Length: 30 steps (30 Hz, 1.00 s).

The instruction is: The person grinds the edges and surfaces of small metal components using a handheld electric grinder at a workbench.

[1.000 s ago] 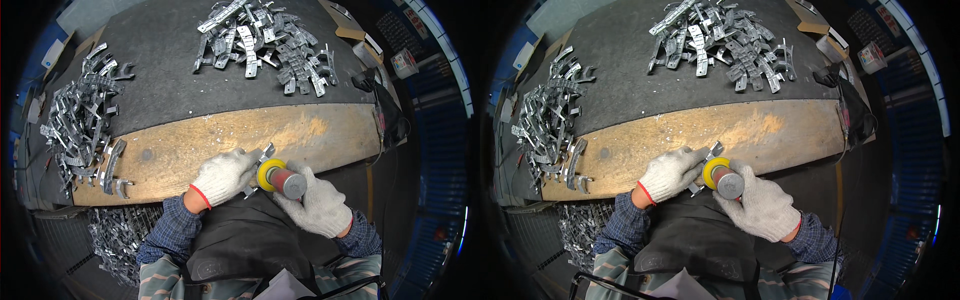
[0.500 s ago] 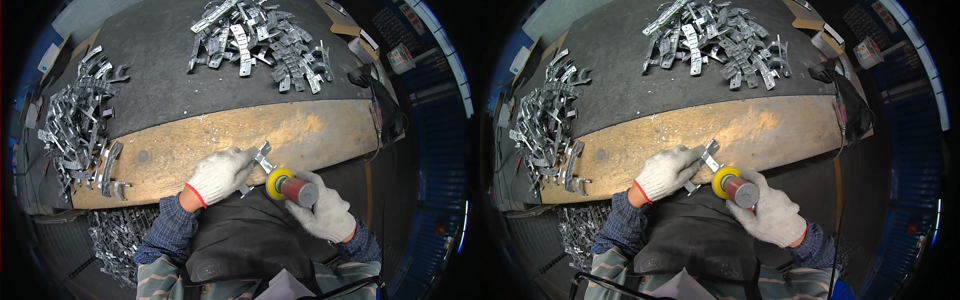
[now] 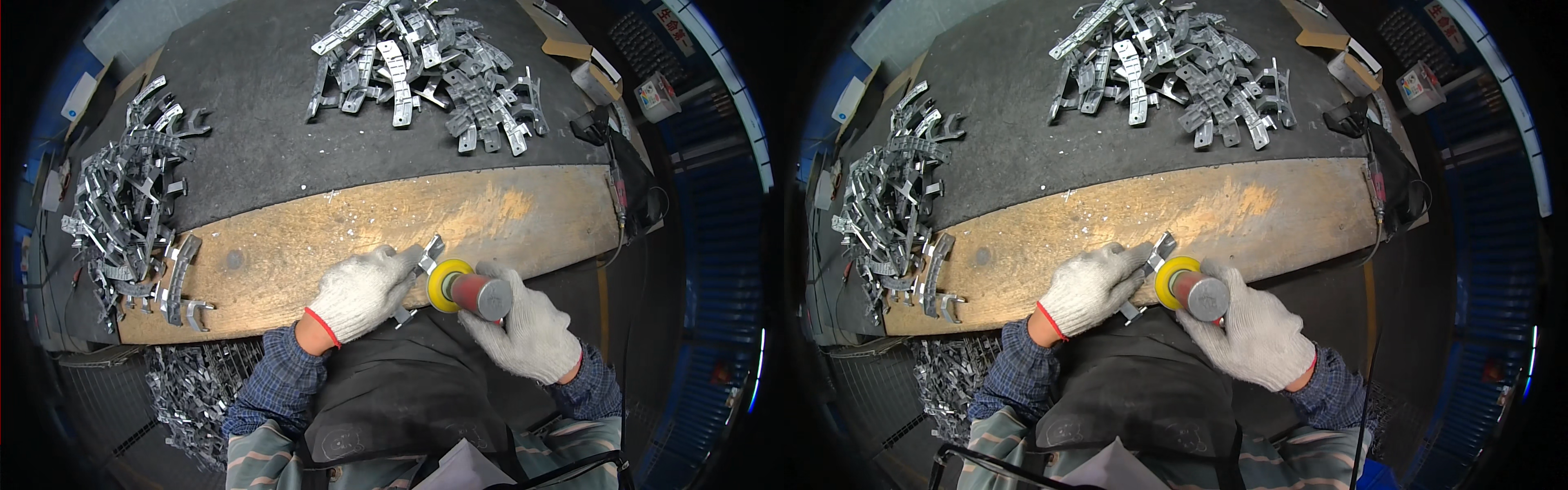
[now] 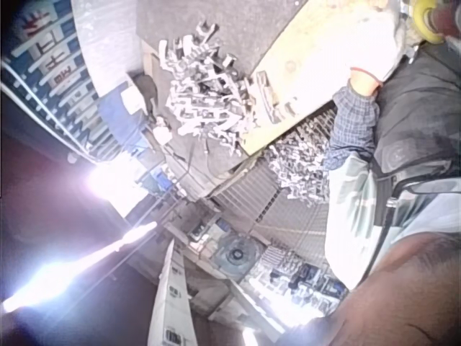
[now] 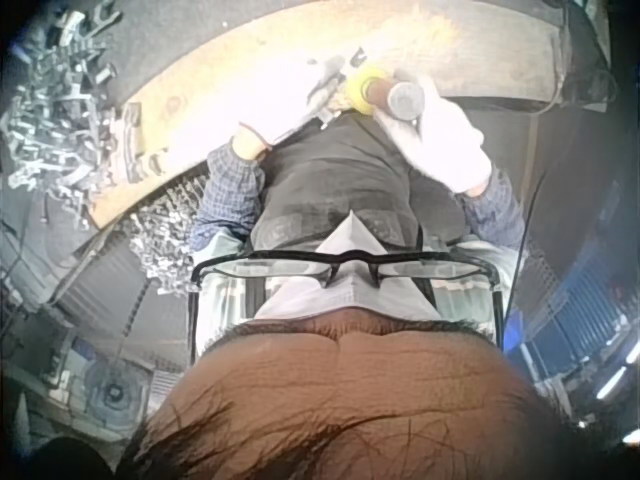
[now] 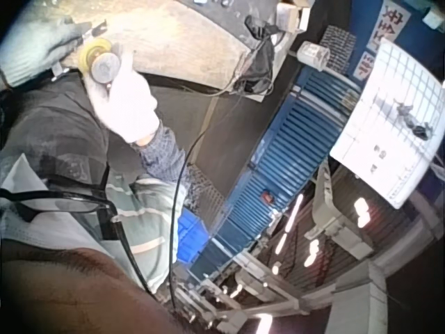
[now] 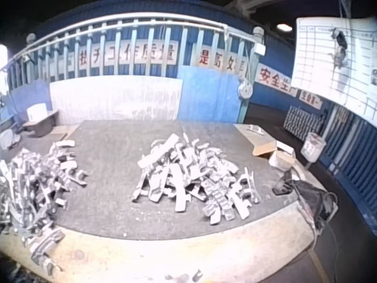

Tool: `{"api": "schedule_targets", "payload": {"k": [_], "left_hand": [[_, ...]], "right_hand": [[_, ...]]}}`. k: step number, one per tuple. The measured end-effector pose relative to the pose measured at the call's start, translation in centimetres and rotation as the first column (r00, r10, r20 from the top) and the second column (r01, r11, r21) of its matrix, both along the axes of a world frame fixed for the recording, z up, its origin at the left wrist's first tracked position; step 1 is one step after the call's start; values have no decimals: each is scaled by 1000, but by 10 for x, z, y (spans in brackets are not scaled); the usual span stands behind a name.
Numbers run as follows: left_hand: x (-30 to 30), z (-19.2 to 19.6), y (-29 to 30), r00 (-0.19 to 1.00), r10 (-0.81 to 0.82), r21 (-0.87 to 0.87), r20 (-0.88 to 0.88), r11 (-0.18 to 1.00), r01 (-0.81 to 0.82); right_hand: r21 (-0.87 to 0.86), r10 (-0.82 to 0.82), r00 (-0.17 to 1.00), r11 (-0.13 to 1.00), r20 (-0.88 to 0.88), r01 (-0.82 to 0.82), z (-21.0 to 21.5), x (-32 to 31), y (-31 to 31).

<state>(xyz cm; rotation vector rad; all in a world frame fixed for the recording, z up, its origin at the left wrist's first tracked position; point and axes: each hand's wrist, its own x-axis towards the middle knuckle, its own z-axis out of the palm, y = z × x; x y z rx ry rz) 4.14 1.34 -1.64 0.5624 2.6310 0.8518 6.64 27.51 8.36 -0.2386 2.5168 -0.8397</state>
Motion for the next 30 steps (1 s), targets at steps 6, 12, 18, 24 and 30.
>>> {"api": "schedule_targets", "payload": {"k": [6,12,18,24,30], "left_hand": [[-5,7,3,999,-3,7,36,1000,3],[-14,2,-5,999,-30,106,17,994,28],[-26,13,-12,944,18,242,329,965,-103],[-26,18,-11,897,43,245,440,955,-166],[-24,6,-12,937,17,279,349,952,-122]], "right_hand": [[-2,-49,998,999,-31,49,-12,26,20],[29,-81,995,996,-51,82,-11,34,24],[-45,98,994,994,43,-96,7,21,-6],[14,245,949,967,198,-253,10,6,-32],[15,337,941,941,41,-337,6,12,-28]]}}
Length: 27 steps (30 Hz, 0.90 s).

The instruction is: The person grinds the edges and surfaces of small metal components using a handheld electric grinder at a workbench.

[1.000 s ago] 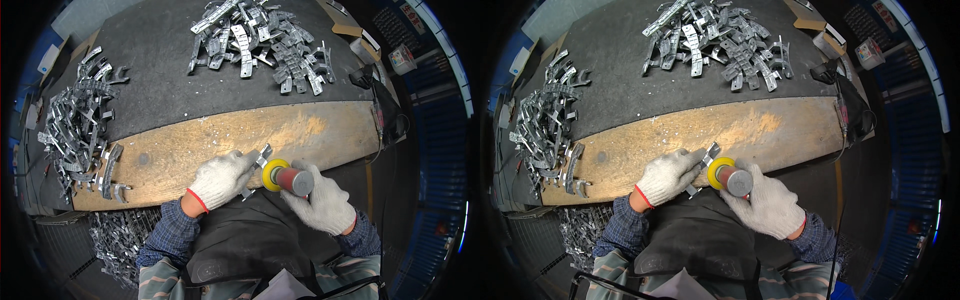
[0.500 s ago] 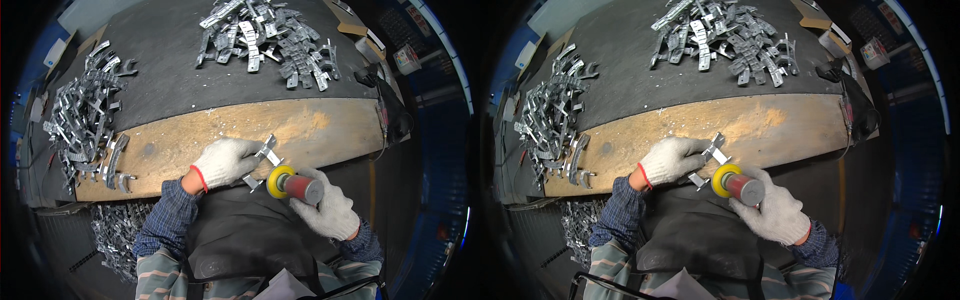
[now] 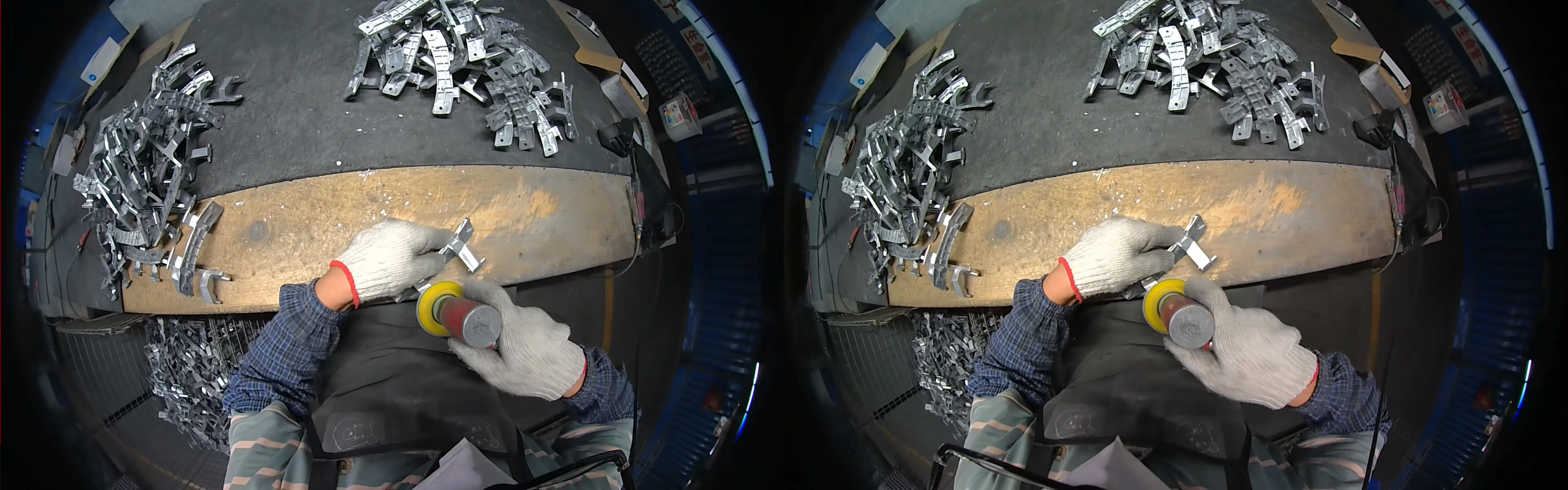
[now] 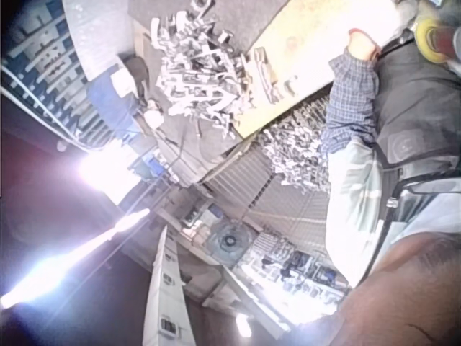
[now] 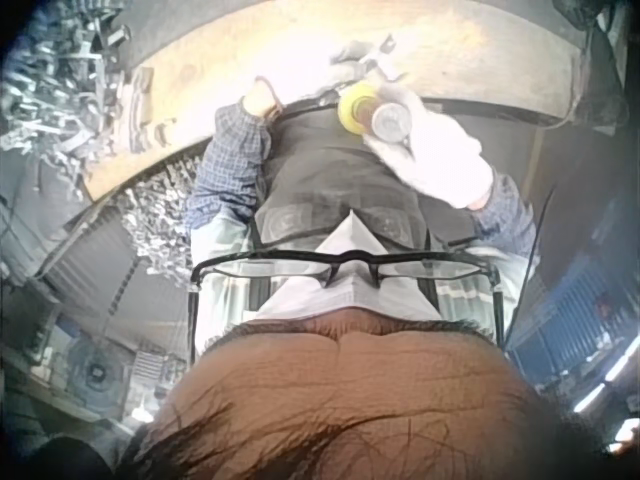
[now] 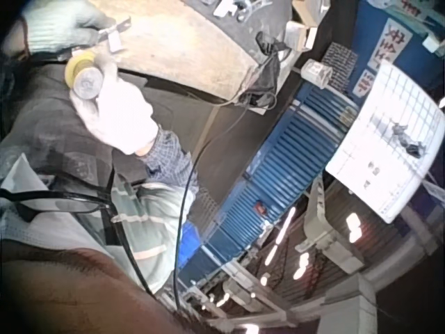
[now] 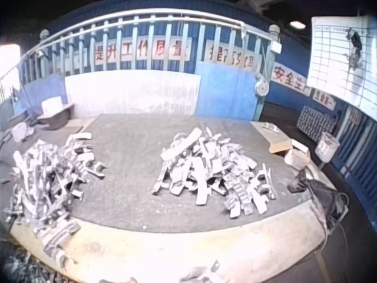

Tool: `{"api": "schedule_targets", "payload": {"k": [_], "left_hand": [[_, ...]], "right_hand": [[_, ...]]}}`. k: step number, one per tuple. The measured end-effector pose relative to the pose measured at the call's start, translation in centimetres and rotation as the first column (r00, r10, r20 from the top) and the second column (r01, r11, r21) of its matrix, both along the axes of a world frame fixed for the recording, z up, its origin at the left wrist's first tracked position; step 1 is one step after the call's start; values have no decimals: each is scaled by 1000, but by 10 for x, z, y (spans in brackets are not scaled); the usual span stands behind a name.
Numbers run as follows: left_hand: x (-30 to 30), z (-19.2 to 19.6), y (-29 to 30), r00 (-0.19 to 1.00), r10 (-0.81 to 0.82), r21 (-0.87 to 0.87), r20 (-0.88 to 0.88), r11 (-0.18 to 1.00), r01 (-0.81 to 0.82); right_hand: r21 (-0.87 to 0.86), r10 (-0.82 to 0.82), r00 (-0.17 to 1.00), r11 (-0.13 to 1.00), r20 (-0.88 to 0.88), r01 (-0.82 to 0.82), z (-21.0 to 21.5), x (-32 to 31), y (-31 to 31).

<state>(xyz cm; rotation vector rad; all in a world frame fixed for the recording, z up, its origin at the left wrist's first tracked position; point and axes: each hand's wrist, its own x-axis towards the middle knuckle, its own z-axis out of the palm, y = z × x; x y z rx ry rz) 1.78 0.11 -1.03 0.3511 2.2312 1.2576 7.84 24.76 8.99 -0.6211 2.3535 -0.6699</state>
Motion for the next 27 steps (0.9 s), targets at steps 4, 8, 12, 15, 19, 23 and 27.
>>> {"api": "schedule_targets", "payload": {"k": [4,8,12,15,19,23,27], "left_hand": [[-2,4,2,999,-18,-11,-50,1000,17],[-1,2,1,999,-8,-7,-51,1000,8],[-3,12,2,997,-16,-72,72,997,21],[0,0,0,1000,1,29,-16,1000,0],[-1,8,2,999,10,18,47,1000,-11],[-1,9,3,999,-3,9,37,1000,3],[2,-1,1,999,20,24,30,999,-21]], "right_hand": [[-15,-49,998,999,-42,49,-2,13,11],[114,-204,968,976,148,188,6,20,17],[37,-248,961,969,119,245,5,26,22],[-56,-98,995,994,-37,96,-6,21,19],[37,-33,999,999,-5,33,6,5,-4],[83,16,1000,996,10,-17,7,-1,-11],[70,36,999,997,13,-37,9,0,-6]]}}
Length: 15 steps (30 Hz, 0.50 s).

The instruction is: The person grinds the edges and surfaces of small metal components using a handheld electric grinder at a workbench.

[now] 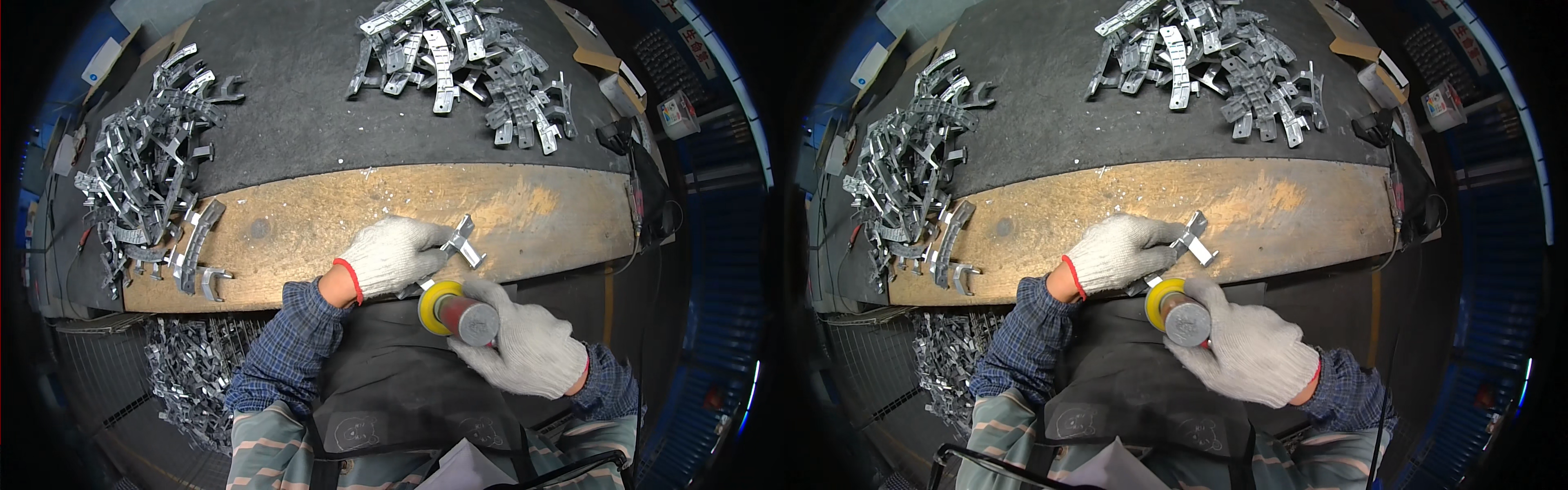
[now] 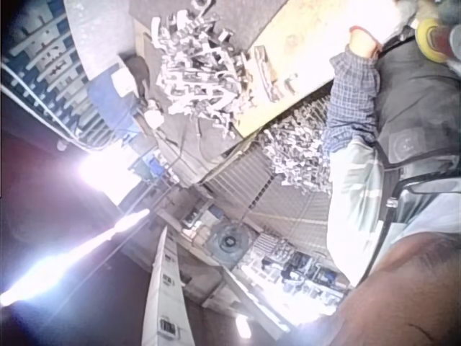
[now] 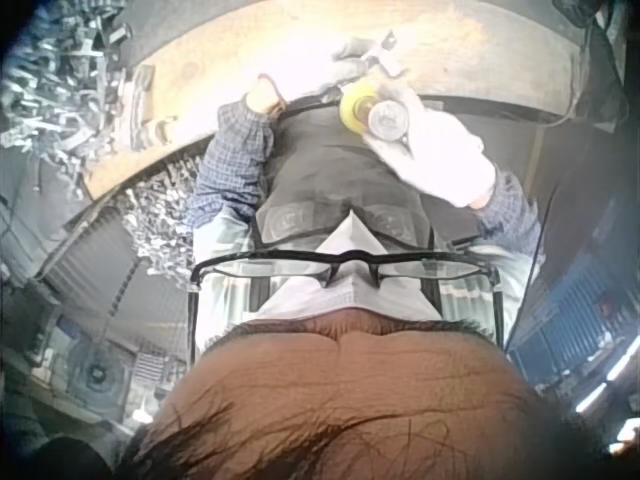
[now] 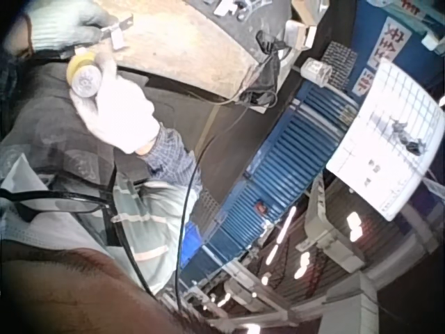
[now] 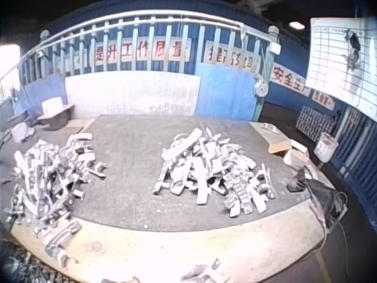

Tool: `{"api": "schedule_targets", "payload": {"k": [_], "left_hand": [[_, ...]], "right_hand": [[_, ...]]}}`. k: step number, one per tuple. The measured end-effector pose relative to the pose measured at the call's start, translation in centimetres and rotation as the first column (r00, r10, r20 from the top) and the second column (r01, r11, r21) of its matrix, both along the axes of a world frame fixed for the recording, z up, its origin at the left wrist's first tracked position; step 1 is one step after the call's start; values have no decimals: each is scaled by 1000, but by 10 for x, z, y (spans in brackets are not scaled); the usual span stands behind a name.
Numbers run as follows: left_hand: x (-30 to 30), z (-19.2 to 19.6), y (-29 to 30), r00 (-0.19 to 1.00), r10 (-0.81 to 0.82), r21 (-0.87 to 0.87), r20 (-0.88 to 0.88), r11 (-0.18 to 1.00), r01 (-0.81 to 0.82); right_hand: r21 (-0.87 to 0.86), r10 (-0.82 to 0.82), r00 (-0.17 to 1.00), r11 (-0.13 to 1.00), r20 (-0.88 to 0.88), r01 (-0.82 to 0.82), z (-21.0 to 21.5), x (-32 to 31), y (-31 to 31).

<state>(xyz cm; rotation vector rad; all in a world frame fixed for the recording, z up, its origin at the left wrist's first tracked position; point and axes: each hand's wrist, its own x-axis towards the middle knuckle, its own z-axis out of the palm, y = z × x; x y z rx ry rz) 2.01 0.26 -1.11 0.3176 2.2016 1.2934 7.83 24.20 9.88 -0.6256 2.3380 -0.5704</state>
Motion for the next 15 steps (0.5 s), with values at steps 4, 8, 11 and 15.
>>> {"api": "schedule_targets", "payload": {"k": [4,8,11,15], "left_hand": [[-2,5,2,997,-21,-52,-78,998,17],[-1,11,1,1000,17,-60,-15,998,-18],[-2,9,0,999,27,-77,34,997,-24],[-5,22,15,987,-135,-343,-83,934,99]], "right_hand": [[-23,-55,998,998,-43,54,-6,19,20],[33,-247,968,968,-49,249,-13,22,42],[-209,-486,854,869,-186,449,-27,14,65],[-514,-793,581,427,183,744,-63,-38,84]]}}
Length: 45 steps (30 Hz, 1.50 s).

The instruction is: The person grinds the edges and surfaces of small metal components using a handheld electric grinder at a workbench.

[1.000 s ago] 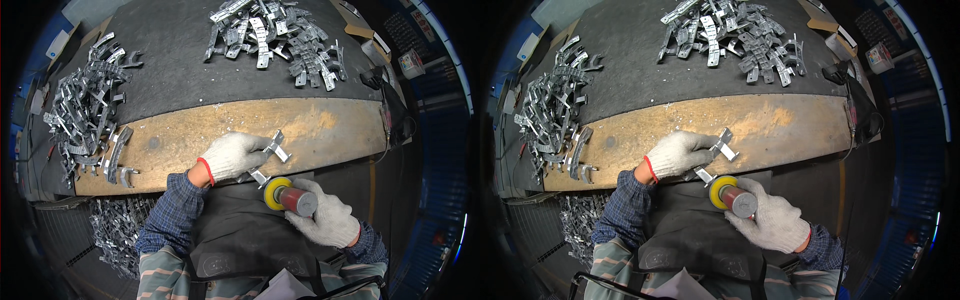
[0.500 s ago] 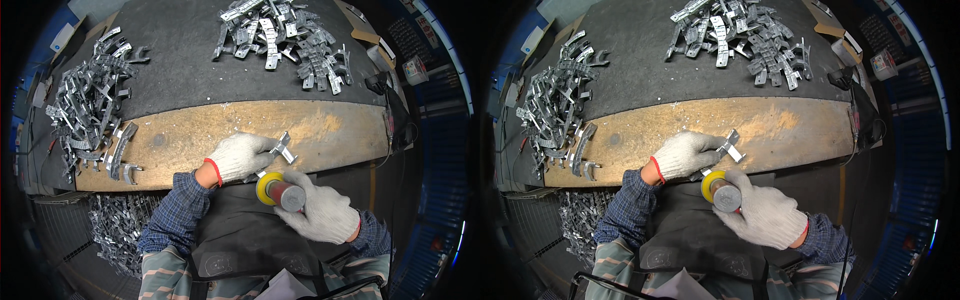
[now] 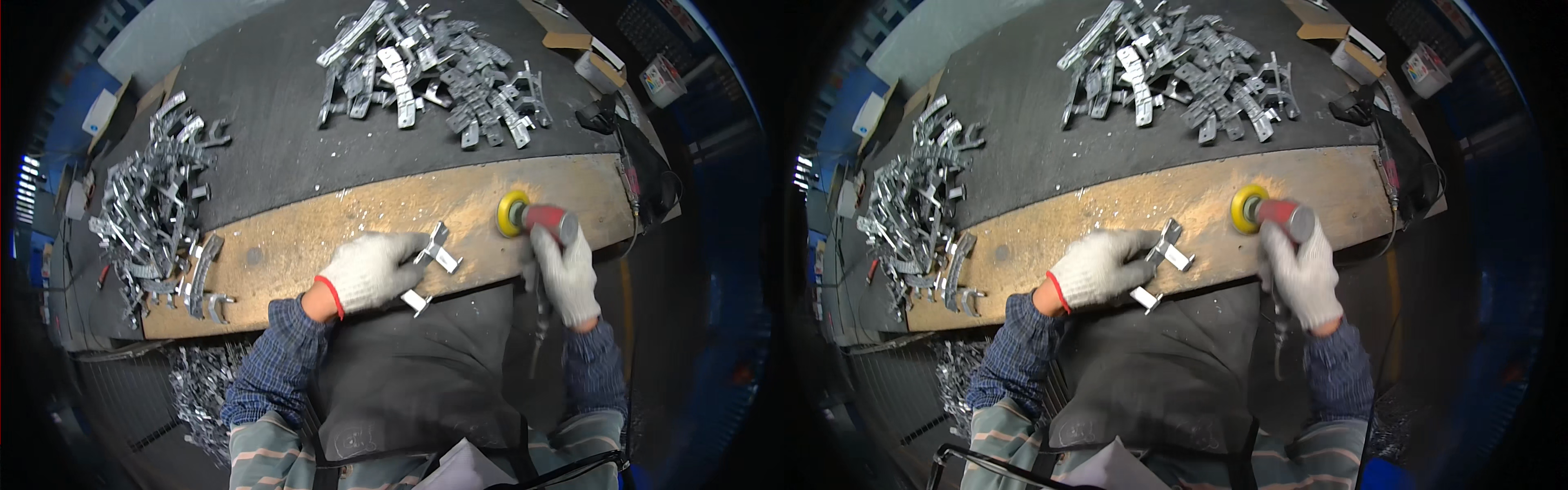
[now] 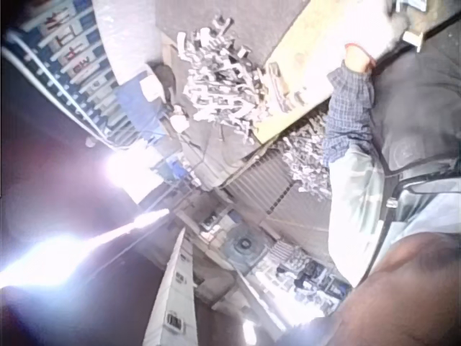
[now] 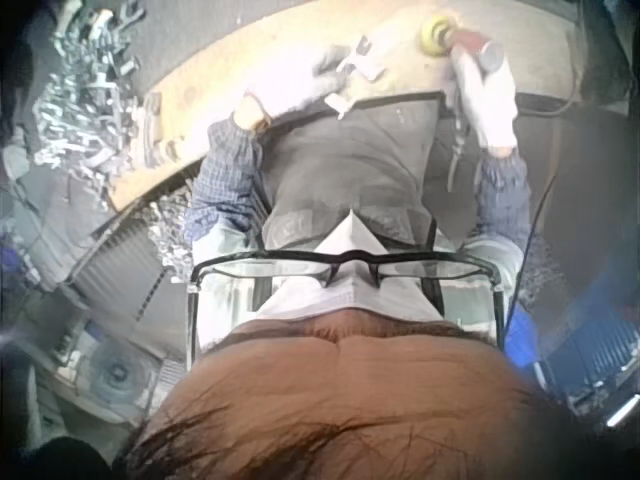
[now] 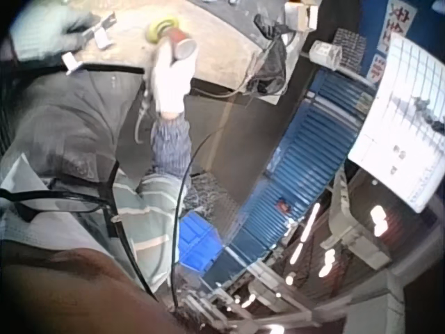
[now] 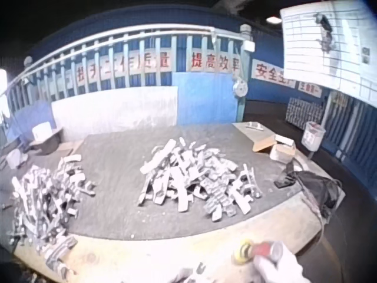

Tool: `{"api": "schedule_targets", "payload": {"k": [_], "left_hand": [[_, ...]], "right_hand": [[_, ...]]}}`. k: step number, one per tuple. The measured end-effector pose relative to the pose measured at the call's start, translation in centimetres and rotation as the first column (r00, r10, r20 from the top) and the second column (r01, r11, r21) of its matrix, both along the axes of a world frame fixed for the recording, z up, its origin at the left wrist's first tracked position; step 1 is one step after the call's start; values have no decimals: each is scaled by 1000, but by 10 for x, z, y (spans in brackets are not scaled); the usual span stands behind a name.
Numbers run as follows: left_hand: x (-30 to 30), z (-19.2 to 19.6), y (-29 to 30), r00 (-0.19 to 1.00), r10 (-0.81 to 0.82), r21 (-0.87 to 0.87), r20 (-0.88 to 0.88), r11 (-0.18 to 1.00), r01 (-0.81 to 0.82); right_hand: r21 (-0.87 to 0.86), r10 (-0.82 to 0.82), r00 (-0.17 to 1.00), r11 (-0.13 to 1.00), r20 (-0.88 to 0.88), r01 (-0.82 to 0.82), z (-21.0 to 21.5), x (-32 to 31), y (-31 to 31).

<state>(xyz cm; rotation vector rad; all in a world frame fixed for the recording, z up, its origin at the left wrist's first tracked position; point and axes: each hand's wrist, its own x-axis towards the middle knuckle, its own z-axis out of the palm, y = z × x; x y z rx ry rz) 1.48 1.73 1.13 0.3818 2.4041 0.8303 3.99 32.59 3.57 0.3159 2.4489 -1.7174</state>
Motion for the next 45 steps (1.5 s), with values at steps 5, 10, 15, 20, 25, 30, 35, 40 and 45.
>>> {"api": "schedule_targets", "payload": {"k": [5,10,15,20,25,30,35,40,45], "left_hand": [[-12,10,23,906,-299,-186,-299,950,252],[-80,55,54,55,-500,-500,-864,866,11],[-156,102,89,-53,-363,-363,-930,932,-2],[-89,44,40,421,-15,13,-907,998,63],[17,8,-10,717,177,58,-674,981,-187],[71,-4,-89,657,395,25,-642,867,-497],[98,1,-190,532,123,-374,-838,581,-723],[85,-17,-235,749,159,-700,-643,276,-659],[60,12,-223,634,64,-561,-771,403,-723]], "right_hand": [[-348,-320,943,897,-89,271,-62,-43,34],[-384,-297,949,893,-108,236,-72,-47,34],[-337,-302,948,907,-105,252,-65,-44,33],[-320,-265,958,922,-109,218,-73,-52,20],[-95,-305,927,952,-218,291,-107,-59,66],[-282,-383,923,891,-41,357,-87,-50,43],[-323,-364,929,889,-71,323,-84,-48,28],[-348,-348,937,883,-39,314,-85,-52,32],[-302,-372,926,892,-72,335,-79,-50,32]]}}
